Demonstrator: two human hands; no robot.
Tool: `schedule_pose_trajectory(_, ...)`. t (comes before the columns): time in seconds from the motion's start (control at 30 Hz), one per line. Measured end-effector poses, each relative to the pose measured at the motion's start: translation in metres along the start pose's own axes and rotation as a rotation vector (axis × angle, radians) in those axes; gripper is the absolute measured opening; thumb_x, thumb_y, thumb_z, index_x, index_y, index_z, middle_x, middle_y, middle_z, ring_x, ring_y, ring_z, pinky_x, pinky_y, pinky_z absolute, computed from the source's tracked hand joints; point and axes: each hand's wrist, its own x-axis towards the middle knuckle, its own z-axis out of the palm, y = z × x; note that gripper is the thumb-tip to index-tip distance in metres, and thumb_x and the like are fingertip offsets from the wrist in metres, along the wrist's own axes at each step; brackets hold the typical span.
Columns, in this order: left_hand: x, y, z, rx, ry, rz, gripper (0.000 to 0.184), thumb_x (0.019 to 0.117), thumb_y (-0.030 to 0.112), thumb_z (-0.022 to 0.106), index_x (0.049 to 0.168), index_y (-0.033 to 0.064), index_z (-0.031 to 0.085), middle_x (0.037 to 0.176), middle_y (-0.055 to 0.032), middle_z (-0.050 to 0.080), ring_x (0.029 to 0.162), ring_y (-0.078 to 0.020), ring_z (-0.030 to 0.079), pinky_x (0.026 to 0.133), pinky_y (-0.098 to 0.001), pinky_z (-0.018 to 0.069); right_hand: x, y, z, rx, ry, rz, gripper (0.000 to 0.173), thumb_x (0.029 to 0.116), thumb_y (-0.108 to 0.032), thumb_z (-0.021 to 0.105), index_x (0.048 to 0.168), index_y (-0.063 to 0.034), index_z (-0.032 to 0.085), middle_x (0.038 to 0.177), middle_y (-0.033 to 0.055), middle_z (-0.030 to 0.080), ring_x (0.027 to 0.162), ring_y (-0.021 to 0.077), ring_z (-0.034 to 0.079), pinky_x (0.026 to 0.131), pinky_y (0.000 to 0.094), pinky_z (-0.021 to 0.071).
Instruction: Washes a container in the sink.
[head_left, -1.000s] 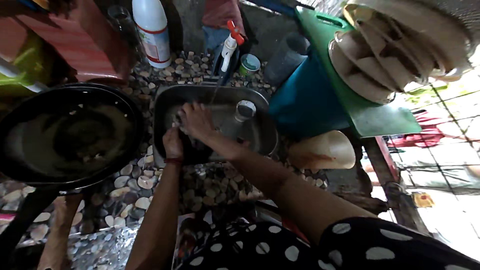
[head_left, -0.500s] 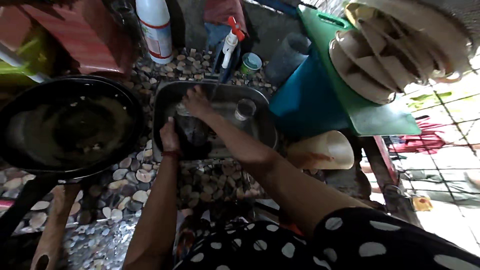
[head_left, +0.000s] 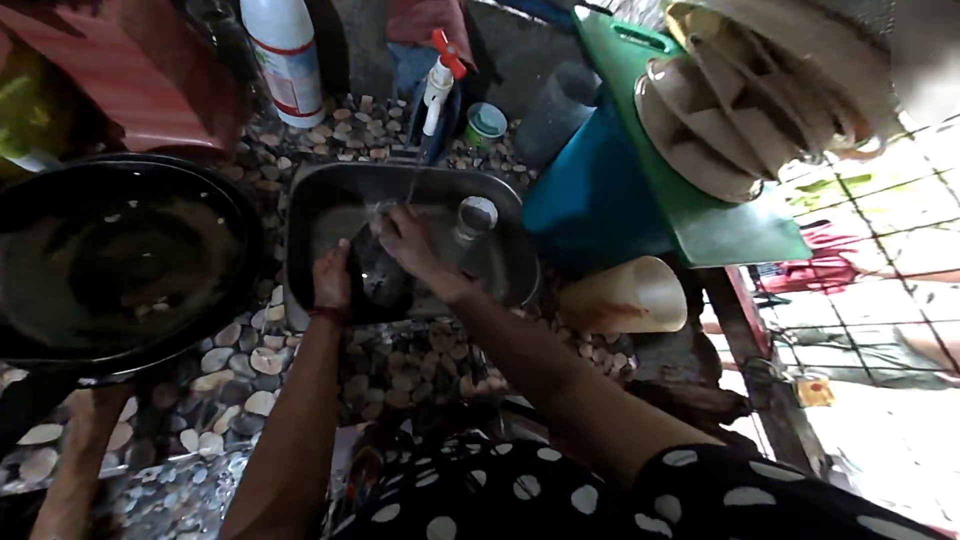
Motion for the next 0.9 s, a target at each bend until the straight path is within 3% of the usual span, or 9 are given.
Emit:
schedule_pose_trajectory(0.1,-0.006,0.001,-0.001,0.078,-0.087,0.042,0.049,0.1093,0.048,0.040,0.098,0.0069,0.065,0.077,-0.0010,0.057,0.067,-0.0088,0.054,0.065,-0.0326,0.0507,-0.041,0.023,-0.009,0.013,0.126,-0.213,0.032,0.1040,-0.022,0.058,0.129,-0.0055,0.070,0.127,0.0189,0.067,0.122,0.0340,0.061,0.108,0.0506,0.0478)
schedule_pose_trajectory(0.17,-0.006,0.001,0.000,0.092,-0.100,0.059,0.051,0.1099,0.046,0.040,0.103,0.0022,0.066,0.079,-0.0051,0.058,0.068,-0.0118,0.055,0.067,-0.0370,0.0515,-0.049,0.042,-0.036,0.074,0.069,-0.055,0.027,0.1028,-0.015,0.059,0.119,0.0021,0.072,0.122,0.0221,0.068,0.117,0.0322,0.065,0.104,0.0468,0.0522)
schedule_pose_trajectory(0.27,-0.003,0.002,0.000,0.079,-0.037,0.055,0.051,0.1108,0.044,0.039,0.098,0.0025,0.065,0.077,-0.0013,0.057,0.068,-0.0073,0.055,0.069,-0.0321,0.0519,-0.028,0.076,-0.092,0.099,0.075,0.237,0.032,0.1026,-0.018,0.062,0.126,0.0028,0.065,0.126,0.0216,0.067,0.115,0.0299,0.067,0.102,0.0472,0.0542)
schedule_pose_trajectory(0.33,-0.002,-0.001,0.000,0.062,0.004,0.051,0.052,0.1104,0.047,0.038,0.089,0.0058,0.063,0.069,0.0009,0.053,0.060,-0.0074,0.052,0.060,-0.0314,0.0503,-0.016,0.093,-0.127,-0.080,0.067,0.347,0.032,0.0972,-0.020,0.069,0.121,0.0011,0.068,0.120,0.0217,0.069,0.111,0.0341,0.068,0.100,0.0540,0.0541)
schedule_pose_trajectory(0.4,0.001,-0.005,-0.002,0.037,0.040,0.050,0.053,0.1099,0.049,0.038,0.087,0.0077,0.062,0.067,0.0019,0.051,0.056,-0.0080,0.050,0.057,-0.0316,0.0484,-0.015,0.095,-0.150,-0.303,-0.062,0.445,0.034,0.0930,-0.023,0.072,0.115,0.0020,0.070,0.115,0.0253,0.070,0.108,0.0412,0.068,0.096,0.0624,0.0535)
schedule_pose_trajectory(0.5,0.002,-0.003,-0.002,-0.023,0.095,0.051,0.047,0.1106,0.044,0.040,0.091,0.0080,0.063,0.071,0.0051,0.053,0.060,-0.0036,0.052,0.061,-0.0265,0.0499,-0.022,0.075,-0.140,-0.537,-0.328,0.516,0.039,0.0979,-0.025,0.063,0.126,0.0024,0.065,0.130,0.0275,0.064,0.122,0.0463,0.061,0.098,0.0686,0.0477)
schedule_pose_trajectory(0.6,-0.001,0.003,-0.001,-0.042,0.113,0.031,0.047,0.1112,0.041,0.039,0.094,0.0054,0.064,0.077,0.0035,0.057,0.068,-0.0027,0.055,0.069,-0.0268,0.0516,-0.001,0.072,-0.114,-0.478,-0.212,0.432,0.038,0.1024,-0.011,0.057,0.135,0.0085,0.058,0.142,0.0311,0.055,0.135,0.0464,0.051,0.112,0.0599,0.0418)
schedule_pose_trajectory(0.77,0.000,0.000,0.000,-0.104,0.115,0.021,0.044,0.1111,0.040,0.039,0.092,0.0074,0.062,0.075,0.0034,0.056,0.068,-0.0033,0.056,0.068,-0.0270,0.0517,0.042,0.109,-0.093,-0.607,-0.232,0.443,0.043,0.0964,-0.021,0.067,0.132,0.0033,0.062,0.138,0.0276,0.059,0.130,0.0453,0.056,0.106,0.0647,0.0452)
schedule_pose_trajectory(0.9,-0.002,0.004,-0.001,-0.074,0.104,0.025,0.047,0.1115,0.039,0.038,0.097,0.0030,0.064,0.085,-0.0006,0.060,0.079,-0.0045,0.058,0.078,-0.0295,0.0518,0.043,0.121,-0.087,-0.698,-0.273,0.436,0.037,0.0993,-0.014,0.062,0.130,0.0057,0.063,0.138,0.0293,0.059,0.131,0.0465,0.055,0.108,0.0631,0.0447)
